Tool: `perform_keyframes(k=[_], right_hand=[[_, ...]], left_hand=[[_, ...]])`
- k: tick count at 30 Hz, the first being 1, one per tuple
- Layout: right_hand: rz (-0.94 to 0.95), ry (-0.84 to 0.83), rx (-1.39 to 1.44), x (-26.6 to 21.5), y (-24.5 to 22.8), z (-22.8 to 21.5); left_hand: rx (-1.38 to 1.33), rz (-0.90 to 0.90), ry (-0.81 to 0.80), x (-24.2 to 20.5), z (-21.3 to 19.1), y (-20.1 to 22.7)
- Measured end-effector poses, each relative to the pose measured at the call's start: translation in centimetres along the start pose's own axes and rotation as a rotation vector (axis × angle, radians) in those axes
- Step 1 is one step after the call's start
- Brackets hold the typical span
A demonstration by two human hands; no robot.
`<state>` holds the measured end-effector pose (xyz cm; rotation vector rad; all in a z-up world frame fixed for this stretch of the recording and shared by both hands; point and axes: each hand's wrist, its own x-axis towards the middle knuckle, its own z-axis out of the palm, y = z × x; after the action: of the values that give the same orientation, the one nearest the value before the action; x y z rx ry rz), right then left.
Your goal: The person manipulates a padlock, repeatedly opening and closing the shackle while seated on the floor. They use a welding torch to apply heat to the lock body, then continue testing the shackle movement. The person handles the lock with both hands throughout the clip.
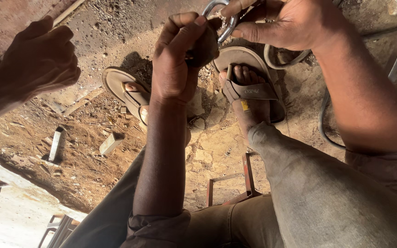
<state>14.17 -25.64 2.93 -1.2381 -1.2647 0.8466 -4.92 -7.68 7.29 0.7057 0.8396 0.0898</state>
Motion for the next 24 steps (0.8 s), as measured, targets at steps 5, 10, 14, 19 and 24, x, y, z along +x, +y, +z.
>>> perform_keyframes(k=[5, 10, 14, 19, 24], right_hand=[[-0.076, -0.028, -0.045, 0.5, 0.8, -0.3], [-0.218, -0.033, -0.107, 0.7, 1.9, -1.0], [-0.208, -0.039, -0.170, 0.0, 1.9, -0.7], [-0.138, -0.014, -0.223, -0.5, 0.9, -0.8], [-0.166, -0.007, -0.181, 0.0, -1.1, -1.4]], left_hand=[[0.294, 0.151, -0.219, -0.6, -0.9, 1.1], [0.809, 0.512, -0.415, -0.2, -1.1, 1.4], [1.044, 0.679, -0.233, -0.3, -0.7, -0.1], [1.132, 0.821, -0.140, -0.8, -0.3, -0.5], [1.085, 0.799, -0.091, -1.5, 0.8, -0.5]])
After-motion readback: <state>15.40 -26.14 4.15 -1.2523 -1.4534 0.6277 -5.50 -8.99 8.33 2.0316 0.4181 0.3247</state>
